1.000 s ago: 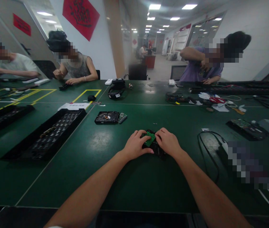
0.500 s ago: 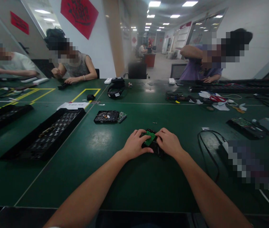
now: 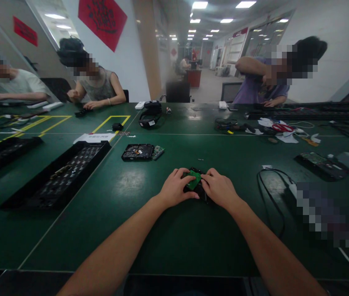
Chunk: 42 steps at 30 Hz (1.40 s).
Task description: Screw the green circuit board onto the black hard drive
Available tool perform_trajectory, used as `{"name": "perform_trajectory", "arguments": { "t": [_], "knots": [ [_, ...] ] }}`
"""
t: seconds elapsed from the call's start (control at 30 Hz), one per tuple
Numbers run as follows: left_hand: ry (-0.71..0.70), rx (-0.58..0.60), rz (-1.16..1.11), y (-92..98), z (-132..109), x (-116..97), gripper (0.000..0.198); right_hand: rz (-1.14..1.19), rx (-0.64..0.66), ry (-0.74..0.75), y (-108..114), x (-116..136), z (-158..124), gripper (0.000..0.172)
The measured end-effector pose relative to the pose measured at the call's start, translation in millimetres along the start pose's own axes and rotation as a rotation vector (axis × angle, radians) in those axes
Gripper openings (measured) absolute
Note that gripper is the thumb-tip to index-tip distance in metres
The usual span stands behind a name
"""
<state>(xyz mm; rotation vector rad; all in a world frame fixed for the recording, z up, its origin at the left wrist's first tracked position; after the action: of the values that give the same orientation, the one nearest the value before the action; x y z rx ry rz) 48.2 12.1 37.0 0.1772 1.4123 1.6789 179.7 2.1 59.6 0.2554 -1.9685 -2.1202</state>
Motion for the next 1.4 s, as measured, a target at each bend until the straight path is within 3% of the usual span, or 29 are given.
{"name": "perform_trajectory", "arguments": {
  "t": [1.13, 1.3, 1.4],
  "knots": [
    [0.012, -0.024, -0.037, 0.6, -1, 2, 0.076, 0.251, -0.099, -0.059, -13, -23, 5, 0.031],
    [0.013, -0.036, -0.07, 1.3, -1, 2, 0.074, 0.372, -0.245, -0.185, 2, -57, 11, 0.033],
    [0.02, -0.037, -0.074, 1.5, -2, 3, 0.077, 0.488, -0.244, -0.313, -5, -90, 17, 0.033]
  ]
}}
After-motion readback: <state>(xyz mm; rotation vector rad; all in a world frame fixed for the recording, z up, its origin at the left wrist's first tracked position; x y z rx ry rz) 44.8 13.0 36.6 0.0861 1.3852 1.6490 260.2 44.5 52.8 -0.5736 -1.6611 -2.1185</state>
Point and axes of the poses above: each hand's wrist, its own z-axis towards the middle knuckle, its own y-axis out of the back of the hand, x = y × z, the point moved 10 cm from there along z, towards the middle knuckle, and after that the axes turned 5 degrees about -z, right-handed, at the moved point
